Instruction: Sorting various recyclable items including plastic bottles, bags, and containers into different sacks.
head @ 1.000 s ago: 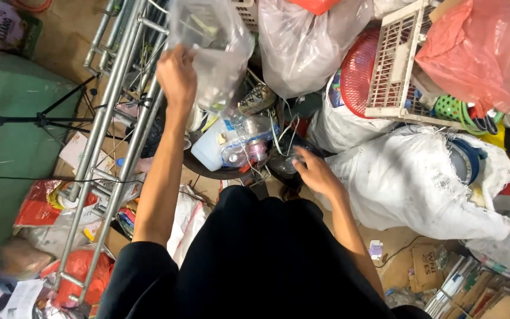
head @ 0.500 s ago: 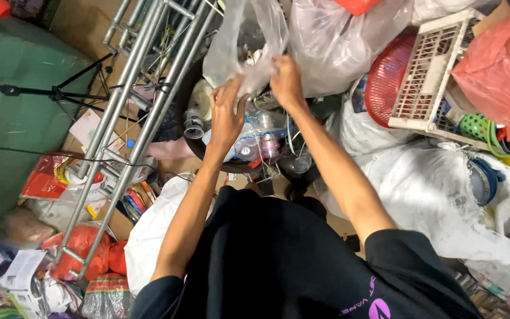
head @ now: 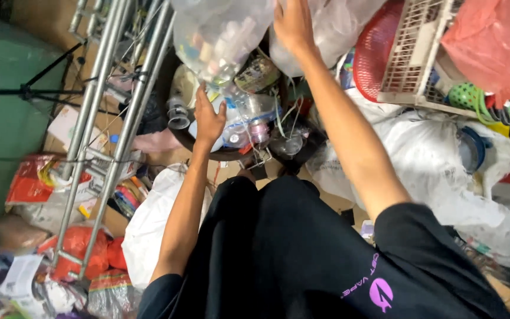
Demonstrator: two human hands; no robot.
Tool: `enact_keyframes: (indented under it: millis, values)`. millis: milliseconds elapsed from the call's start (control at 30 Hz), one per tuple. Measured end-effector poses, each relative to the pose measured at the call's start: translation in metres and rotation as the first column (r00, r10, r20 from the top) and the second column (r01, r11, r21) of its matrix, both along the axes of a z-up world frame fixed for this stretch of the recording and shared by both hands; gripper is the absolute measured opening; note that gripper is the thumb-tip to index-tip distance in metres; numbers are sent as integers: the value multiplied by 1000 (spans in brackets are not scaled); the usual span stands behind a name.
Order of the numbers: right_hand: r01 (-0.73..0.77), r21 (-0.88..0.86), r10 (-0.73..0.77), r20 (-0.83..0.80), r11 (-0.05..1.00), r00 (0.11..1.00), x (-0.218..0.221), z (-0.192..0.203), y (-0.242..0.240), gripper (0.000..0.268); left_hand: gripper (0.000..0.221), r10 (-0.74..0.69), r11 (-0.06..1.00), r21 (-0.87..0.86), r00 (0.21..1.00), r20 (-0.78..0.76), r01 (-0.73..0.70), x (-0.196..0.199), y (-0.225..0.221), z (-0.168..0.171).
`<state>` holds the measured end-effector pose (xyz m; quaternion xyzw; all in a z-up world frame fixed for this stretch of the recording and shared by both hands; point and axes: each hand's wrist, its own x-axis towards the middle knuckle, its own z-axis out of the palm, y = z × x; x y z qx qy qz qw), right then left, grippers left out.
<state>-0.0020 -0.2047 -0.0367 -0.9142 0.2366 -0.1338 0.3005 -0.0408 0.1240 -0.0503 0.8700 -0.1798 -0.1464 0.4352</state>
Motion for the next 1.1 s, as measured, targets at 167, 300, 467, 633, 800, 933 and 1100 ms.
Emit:
enact_keyframes:
  millis: [167,300,467,633,800,933,1100]
  values:
    - [49,165,-73,147,985,987,-117,-3,22,64,95,-61,998,20,991,116,59,45,-22,-59]
    - [153,600,-130,-82,785,988,-202,-56,37,38,125,47,956,-282,990,-136,-85,107,-76,-100]
    - [248,624,-198,-150,741,969,-275,-57,53,32,123,92,920,-175,628,-773,-350,128,-128,-31]
    - [344,797,-322,-199,496,926,-308,-58,57,33,112,-52,942,-262,682,-729,-208,120,-140,-63]
    - [372,815,-413,-182,444,892,-320,-67,68,37,85,-52,921,-372,908,-416,-118,27,-109,-79]
    - [327,830,-416,-128,452,900,-314,-59,78,40,41,-297,885,-464,801,-520,27,-43,-83,-120]
    - [322,859,-372,-170,397,912,-308,-34,88,42,42,-363,901,-389,823,-437,191,-28,-110,-31]
